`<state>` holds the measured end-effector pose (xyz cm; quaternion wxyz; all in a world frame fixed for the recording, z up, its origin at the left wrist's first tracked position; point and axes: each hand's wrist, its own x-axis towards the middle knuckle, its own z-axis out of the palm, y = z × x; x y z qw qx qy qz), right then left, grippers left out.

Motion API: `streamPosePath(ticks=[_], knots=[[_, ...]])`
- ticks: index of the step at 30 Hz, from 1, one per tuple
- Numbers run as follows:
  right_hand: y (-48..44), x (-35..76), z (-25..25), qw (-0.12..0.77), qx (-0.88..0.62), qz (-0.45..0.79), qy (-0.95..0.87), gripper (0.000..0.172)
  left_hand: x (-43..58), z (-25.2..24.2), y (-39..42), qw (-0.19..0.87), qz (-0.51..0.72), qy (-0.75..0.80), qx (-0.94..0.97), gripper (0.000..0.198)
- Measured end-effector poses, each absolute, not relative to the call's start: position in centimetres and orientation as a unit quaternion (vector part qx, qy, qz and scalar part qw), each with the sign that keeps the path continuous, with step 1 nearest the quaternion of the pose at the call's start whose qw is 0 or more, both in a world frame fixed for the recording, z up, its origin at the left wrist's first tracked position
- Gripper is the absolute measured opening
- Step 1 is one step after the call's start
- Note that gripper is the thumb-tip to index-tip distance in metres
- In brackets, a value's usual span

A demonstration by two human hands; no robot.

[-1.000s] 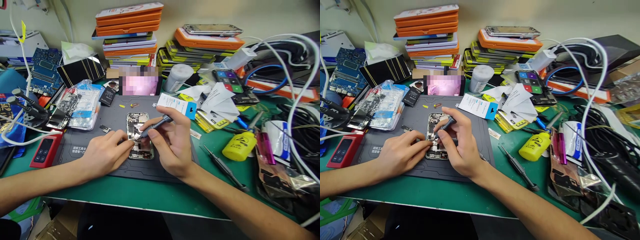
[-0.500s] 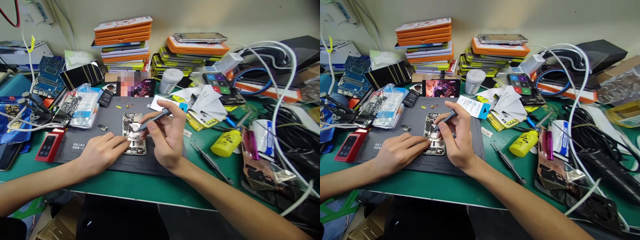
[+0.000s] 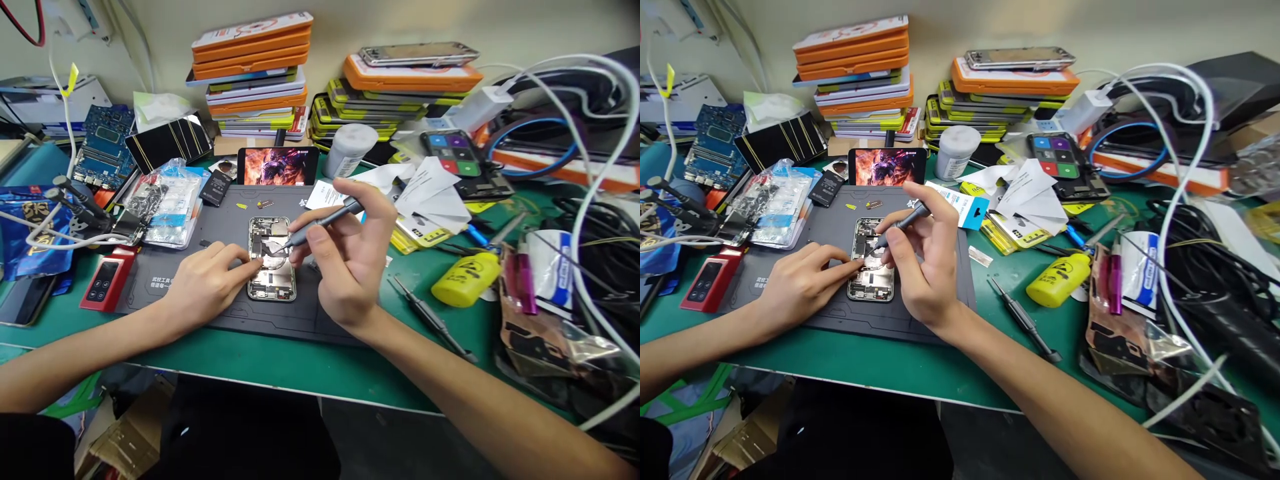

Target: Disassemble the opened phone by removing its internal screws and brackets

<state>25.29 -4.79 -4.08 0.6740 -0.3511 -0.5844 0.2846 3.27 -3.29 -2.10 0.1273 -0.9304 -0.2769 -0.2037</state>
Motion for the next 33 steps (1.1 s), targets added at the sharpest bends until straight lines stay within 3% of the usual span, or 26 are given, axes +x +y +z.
streamPosePath(ticks=[10,19,33], knots=[[-4.9,25.3,-4.2,0.661,-0.368,0.276,-0.593,0.042,4.5,-1.8,-3.3,0.157,-0.168,-0.271,-0.935,0.014],[-5.0,25.4,-4.3,0.656,-0.373,0.272,-0.597,0.043,5.8,-1.7,-4.2,0.274,-0.139,-0.215,-0.927,0.014],[-5.1,25.3,-4.3,0.658,-0.367,0.282,-0.594,0.042,5.7,-2.1,-4.5,0.257,-0.144,-0.247,-0.923,0.011]])
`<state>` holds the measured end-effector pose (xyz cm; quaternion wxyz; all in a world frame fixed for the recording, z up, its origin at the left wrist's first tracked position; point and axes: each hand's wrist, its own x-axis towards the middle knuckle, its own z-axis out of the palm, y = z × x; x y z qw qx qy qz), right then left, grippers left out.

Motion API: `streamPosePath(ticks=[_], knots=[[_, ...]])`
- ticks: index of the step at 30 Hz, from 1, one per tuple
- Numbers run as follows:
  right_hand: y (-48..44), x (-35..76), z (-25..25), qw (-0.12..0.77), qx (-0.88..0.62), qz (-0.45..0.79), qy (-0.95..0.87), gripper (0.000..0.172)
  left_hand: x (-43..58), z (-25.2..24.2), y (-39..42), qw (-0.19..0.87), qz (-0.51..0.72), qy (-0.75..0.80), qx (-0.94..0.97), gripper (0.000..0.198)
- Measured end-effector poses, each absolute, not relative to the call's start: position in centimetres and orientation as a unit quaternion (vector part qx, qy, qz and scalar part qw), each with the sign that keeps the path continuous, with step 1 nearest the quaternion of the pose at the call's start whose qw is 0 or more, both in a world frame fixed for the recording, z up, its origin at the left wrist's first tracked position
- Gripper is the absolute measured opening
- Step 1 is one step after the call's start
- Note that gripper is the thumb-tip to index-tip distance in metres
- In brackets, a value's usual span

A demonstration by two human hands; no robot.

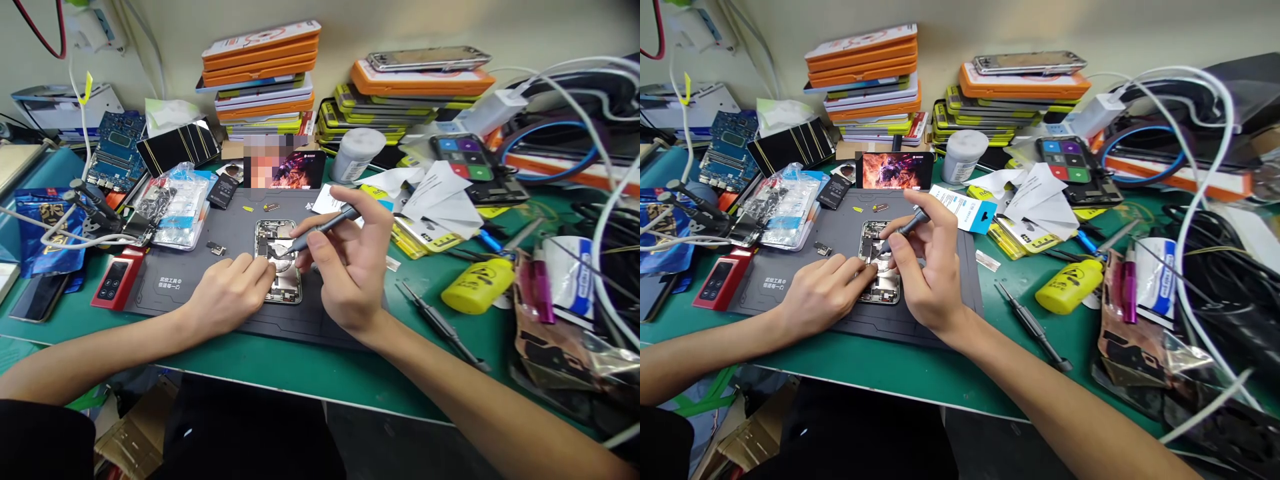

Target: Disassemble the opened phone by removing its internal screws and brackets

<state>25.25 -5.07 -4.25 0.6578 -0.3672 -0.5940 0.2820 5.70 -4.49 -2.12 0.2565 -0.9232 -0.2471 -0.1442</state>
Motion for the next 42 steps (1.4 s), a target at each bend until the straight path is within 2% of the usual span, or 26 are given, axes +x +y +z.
streamPosePath(ticks=[7,12,25,30,33,39,42], knots=[[-5.1,25.2,-4.2,0.662,-0.353,0.296,-0.591,0.043,7.5,-0.7,-6.1,0.261,-0.07,-0.287,-0.919,0.016],[-5.1,25.3,-4.0,0.665,-0.354,0.282,-0.595,0.043,7.5,-1.1,-5.8,0.29,-0.094,-0.264,-0.915,0.02],[-4.9,25.4,-3.7,0.681,-0.337,0.287,-0.584,0.041,6.4,-1.4,-4.9,0.264,-0.135,-0.236,-0.925,0.017],[-5.0,25.5,-3.7,0.672,-0.353,0.275,-0.589,0.04,4.9,-0.1,-2.0,0.259,-0.12,-0.312,-0.906,0.019],[-5.1,25.5,-3.8,0.663,-0.353,0.281,-0.597,0.041,3.9,-0.1,0.3,0.263,-0.074,-0.382,-0.883,0.029],[-5.3,25.2,-3.9,0.661,-0.351,0.302,-0.59,0.04,3.3,-1.2,0.8,0.235,-0.042,-0.386,-0.891,0.033],[-5.4,25.1,-4.0,0.664,-0.351,0.299,-0.588,0.04,2.8,-0.7,0.5,0.186,-0.058,-0.407,-0.892,0.032]])
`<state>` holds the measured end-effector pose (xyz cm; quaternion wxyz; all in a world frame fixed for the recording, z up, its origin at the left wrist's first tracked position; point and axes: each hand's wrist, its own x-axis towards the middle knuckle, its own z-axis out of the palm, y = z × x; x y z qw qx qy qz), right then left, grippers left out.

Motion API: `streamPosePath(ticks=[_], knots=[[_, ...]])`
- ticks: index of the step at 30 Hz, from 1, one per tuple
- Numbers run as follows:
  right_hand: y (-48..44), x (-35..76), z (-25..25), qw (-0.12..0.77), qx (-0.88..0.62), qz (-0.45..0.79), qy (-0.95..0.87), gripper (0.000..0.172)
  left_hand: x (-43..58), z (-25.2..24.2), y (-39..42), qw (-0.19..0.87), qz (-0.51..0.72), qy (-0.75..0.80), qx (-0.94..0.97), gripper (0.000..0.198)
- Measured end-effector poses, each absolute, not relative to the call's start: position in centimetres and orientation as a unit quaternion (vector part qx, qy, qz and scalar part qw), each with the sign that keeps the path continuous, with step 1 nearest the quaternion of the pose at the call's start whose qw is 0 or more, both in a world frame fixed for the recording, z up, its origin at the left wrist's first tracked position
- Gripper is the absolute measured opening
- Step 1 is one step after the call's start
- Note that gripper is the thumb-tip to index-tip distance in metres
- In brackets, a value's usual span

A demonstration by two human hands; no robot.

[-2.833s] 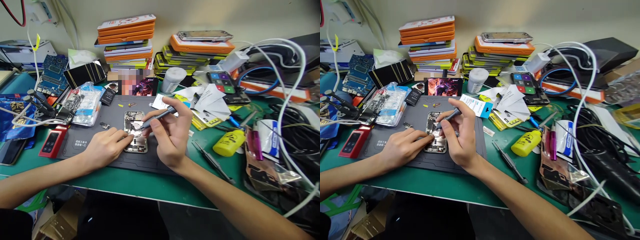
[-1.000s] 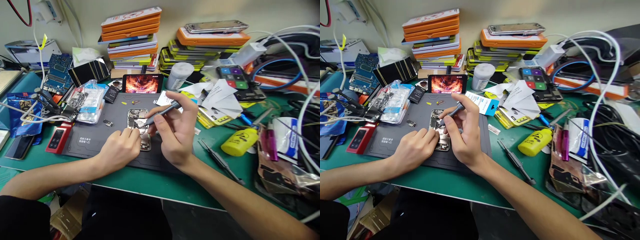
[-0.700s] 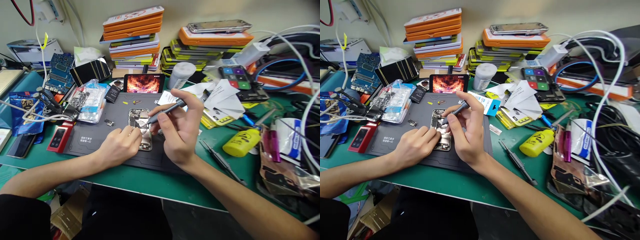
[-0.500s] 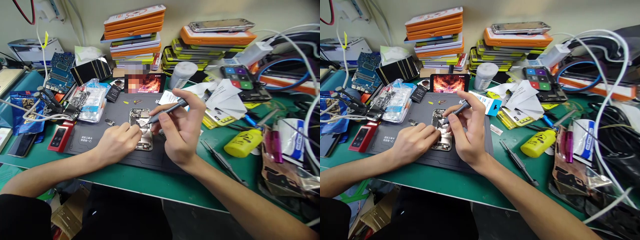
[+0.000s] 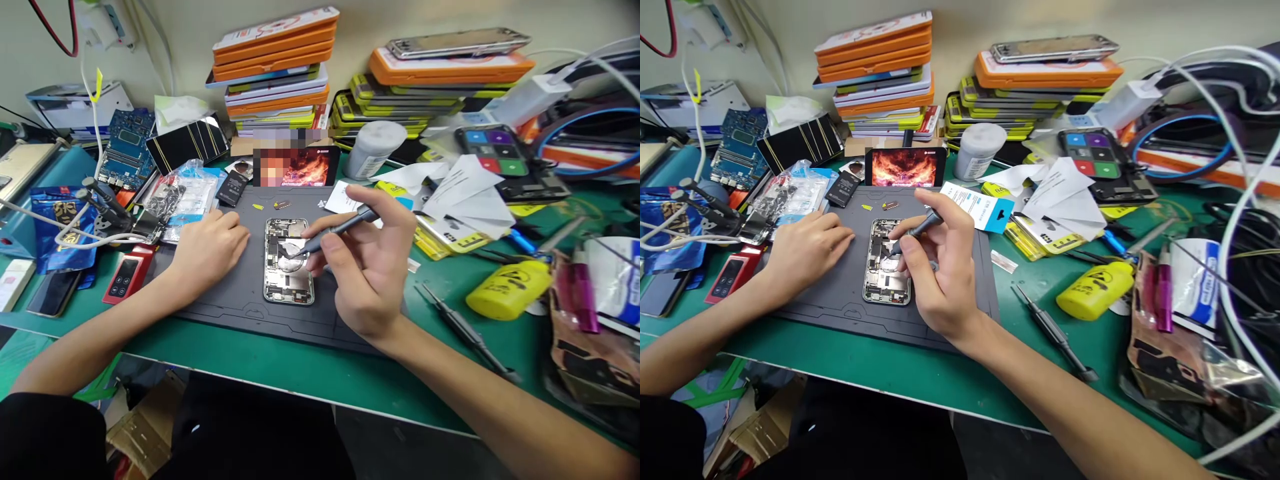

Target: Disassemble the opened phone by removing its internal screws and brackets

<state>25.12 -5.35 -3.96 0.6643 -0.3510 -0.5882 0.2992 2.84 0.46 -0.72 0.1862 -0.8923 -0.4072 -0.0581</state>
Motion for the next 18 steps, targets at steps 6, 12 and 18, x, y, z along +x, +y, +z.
streamPosePath(ticks=[6,12,18], knots=[[-5.4,25.2,-4.1,0.656,-0.349,0.308,-0.594,0.04,1.4,0.4,1.4,0.104,-0.101,-0.466,-0.873,0.024],[-5.6,25.1,-4.2,0.649,-0.357,0.307,-0.597,0.041,1.3,-0.9,2.2,0.152,-0.059,-0.405,-0.9,0.025],[-5.6,24.9,-4.1,0.652,-0.358,0.296,-0.599,0.04,1.6,-0.8,1.6,0.162,-0.016,-0.388,-0.907,0.027]])
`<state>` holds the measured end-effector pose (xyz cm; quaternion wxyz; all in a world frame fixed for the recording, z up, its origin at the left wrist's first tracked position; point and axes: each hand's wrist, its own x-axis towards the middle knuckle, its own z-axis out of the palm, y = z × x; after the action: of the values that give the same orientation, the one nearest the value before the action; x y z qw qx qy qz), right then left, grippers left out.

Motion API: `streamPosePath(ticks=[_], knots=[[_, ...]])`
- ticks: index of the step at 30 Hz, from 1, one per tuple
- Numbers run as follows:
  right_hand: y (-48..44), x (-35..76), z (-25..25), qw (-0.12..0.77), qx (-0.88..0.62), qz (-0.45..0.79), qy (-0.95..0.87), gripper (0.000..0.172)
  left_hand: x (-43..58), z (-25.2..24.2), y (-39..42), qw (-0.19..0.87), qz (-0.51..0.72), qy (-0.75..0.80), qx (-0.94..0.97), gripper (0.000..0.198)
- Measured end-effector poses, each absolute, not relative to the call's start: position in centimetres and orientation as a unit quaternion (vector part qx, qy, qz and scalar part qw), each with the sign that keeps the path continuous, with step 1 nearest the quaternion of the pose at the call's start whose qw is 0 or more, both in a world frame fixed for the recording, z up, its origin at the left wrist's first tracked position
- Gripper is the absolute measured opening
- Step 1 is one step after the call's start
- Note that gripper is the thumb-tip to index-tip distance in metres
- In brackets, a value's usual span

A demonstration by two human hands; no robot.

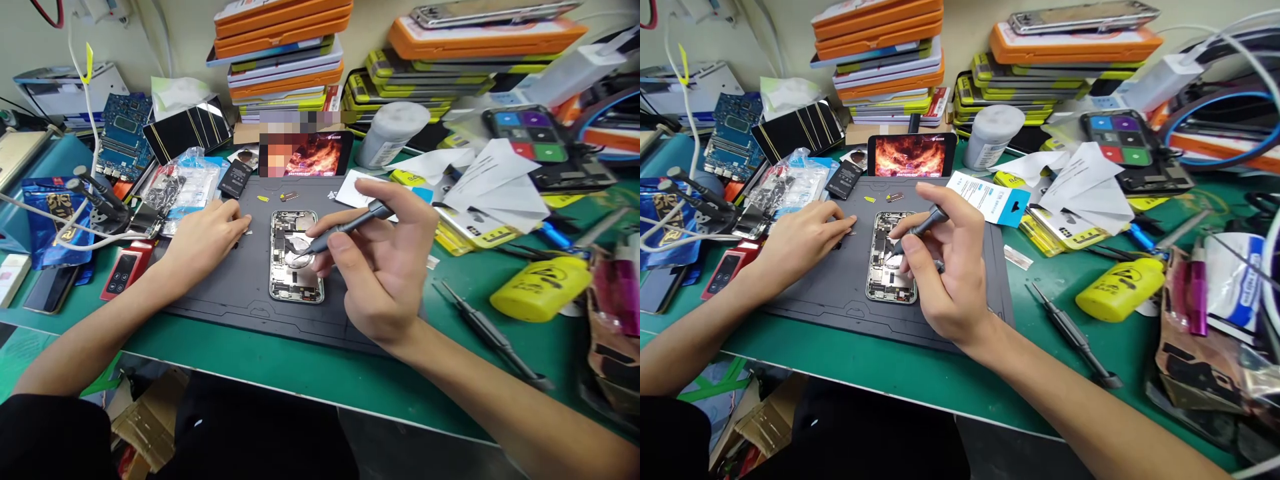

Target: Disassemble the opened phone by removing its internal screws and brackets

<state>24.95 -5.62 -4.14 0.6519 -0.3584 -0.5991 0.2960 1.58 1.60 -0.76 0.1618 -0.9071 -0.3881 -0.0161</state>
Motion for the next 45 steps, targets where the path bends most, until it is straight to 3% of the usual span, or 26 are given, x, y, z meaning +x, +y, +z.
streamPosePath(ticks=[12,18,23,25,28,34,45], knots=[[-5.8,25.1,-3.9,0.65,-0.366,0.281,-0.604,0.039,0.9,-0.3,1.8,0.095,-0.016,-0.407,-0.908,0.047],[-5.6,25.1,-4.1,0.638,-0.369,0.278,-0.616,0.047,0.6,-0.4,2.2,0.055,-0.088,-0.427,-0.898,0.031],[-5.5,25.1,-4.5,0.634,-0.357,0.273,-0.629,0.058,2.1,0.0,0.7,0.096,-0.157,-0.446,-0.876,0.031],[-5.5,25.1,-4.7,0.615,-0.34,0.282,-0.653,0.065,2.9,0.2,-0.3,0.053,-0.165,-0.456,-0.873,0.03],[-5.8,25.1,-5.2,0.575,-0.308,0.286,-0.702,0.072,3.8,0.1,-1.9,-0.044,-0.137,-0.46,-0.876,0.029],[-5.9,25.1,-6.0,0.524,-0.293,0.248,-0.76,0.075,4.2,-0.5,-3.2,0.023,-0.063,-0.432,-0.899,0.034],[-5.8,25.0,-6.2,0.514,-0.292,0.251,-0.767,0.069,4.5,-1.3,-2.8,-0.024,-0.001,-0.436,-0.9,0.028]])
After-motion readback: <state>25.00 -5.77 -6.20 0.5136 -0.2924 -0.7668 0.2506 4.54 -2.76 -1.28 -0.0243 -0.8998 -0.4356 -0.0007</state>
